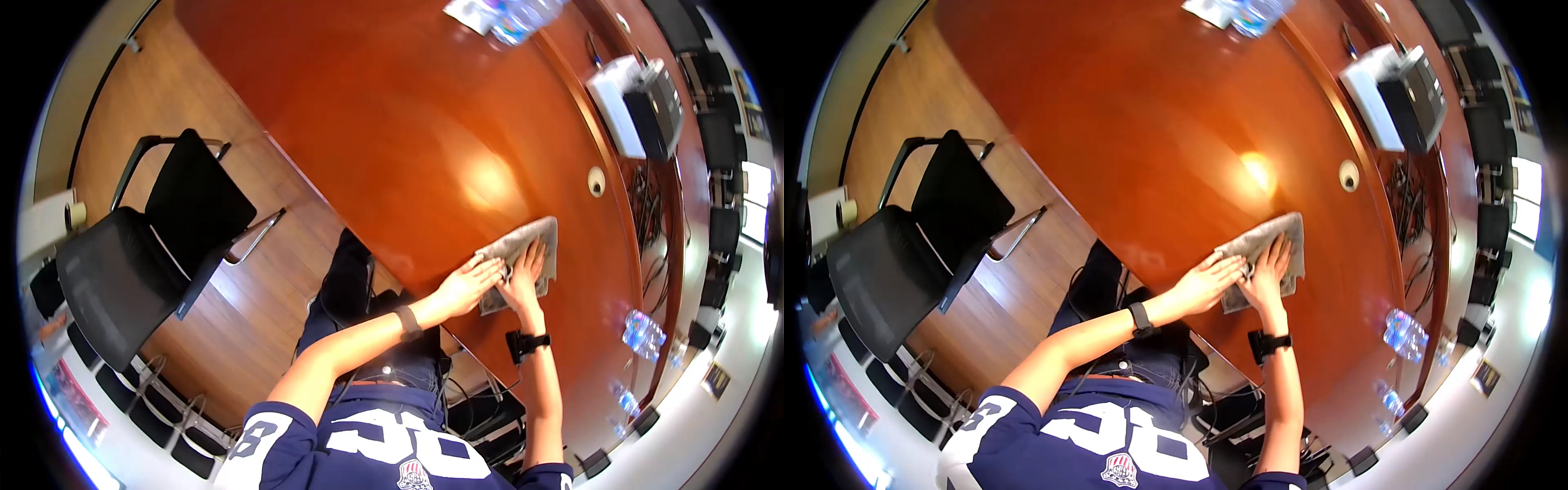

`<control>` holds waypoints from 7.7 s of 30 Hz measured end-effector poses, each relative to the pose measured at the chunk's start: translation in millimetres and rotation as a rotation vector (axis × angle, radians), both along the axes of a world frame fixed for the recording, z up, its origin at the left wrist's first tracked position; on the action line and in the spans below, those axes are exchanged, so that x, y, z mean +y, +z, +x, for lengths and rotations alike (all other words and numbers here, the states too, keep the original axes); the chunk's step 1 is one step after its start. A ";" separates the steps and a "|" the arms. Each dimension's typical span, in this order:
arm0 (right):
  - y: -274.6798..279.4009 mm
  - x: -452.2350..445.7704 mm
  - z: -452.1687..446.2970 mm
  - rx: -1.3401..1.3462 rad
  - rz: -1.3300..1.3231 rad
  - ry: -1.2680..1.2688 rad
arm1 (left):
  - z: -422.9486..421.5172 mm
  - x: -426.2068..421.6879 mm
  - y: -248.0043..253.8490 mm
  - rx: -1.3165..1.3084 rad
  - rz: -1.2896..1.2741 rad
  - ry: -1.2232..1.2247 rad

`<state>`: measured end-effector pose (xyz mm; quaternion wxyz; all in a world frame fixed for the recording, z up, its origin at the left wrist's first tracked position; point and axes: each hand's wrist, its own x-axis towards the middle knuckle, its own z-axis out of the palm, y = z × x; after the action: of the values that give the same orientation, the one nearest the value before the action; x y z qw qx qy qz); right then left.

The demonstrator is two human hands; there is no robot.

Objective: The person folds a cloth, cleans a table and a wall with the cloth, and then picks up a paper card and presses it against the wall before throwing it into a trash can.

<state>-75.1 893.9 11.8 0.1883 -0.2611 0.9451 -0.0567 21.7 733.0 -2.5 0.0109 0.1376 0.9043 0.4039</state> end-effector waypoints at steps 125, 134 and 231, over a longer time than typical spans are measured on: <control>1.9 -842.7 -94.5 0.195 -0.010 -0.036 | -74.5 -815.5 -3.8 0.068 -0.129 0.009; -2.3 -1014.1 -127.9 0.231 -0.185 0.147 | -81.6 -958.8 -13.8 0.104 -0.119 0.234; -18.3 -1189.3 -166.3 -0.145 -0.486 0.582 | -103.6 -1088.3 -3.3 -0.256 0.227 0.720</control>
<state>-241.4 -295.4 -6.5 0.1956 -0.5508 0.7747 -0.2413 -81.8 -355.3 -5.8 -0.0340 -0.2396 0.8355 0.4933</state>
